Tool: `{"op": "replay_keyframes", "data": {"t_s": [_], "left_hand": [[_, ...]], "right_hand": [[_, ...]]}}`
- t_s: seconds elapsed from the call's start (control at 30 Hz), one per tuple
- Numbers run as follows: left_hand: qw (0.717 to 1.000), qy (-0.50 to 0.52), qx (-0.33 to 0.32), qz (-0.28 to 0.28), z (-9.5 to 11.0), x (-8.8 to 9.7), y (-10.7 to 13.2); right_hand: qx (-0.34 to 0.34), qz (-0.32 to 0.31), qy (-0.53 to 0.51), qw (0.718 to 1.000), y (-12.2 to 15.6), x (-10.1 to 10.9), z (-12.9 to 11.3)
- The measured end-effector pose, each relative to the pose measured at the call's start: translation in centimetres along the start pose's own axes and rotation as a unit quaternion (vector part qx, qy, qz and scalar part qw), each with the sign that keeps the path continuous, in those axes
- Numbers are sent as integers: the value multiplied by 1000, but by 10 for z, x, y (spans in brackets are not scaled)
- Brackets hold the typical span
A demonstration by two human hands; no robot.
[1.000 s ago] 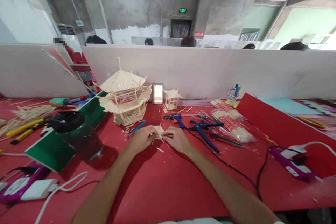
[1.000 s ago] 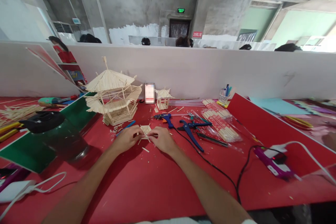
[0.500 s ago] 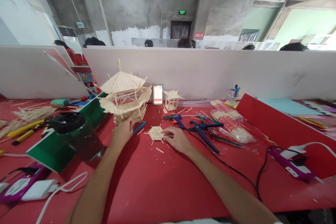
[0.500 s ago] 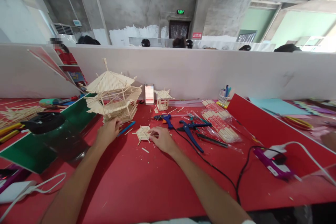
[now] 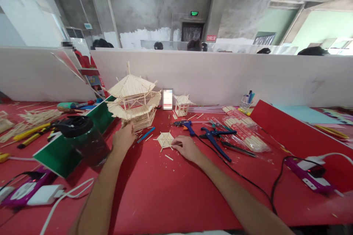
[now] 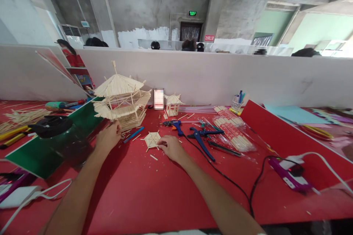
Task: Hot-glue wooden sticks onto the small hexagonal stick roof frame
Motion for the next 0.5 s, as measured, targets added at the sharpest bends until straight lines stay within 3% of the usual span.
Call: {"op": "replay_keyframes", "data": {"t_s": [0.07, 0.17, 0.23, 0.33, 0.5], "left_hand": [[994, 85, -63, -13, 7, -7, 2], [951, 226, -203, -54, 25, -17, 12], [925, 270, -249, -95, 37, -24, 22], [903, 293, -287, -130, 47, -31, 31], [897, 312, -269, -162, 47, -37, 32]], "right_hand": [[4, -1, 2, 1000, 0, 0, 0], [3, -5, -1, 1000, 0, 1, 1], [-1, -8, 1, 1000, 1, 0, 1], [-4, -14, 12, 1000, 2, -2, 2], [-11, -11, 4, 1000, 2, -1, 0]]}}
Point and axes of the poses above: each hand's wrist, its own y-axis away from the middle knuckle, its own x-axis out of the back of the hand, z = x × y, the point moved 1 cm from there along -y, towards the middle knuckle, and after that the axes turned 12 degrees about z, right-handed, at the moved point
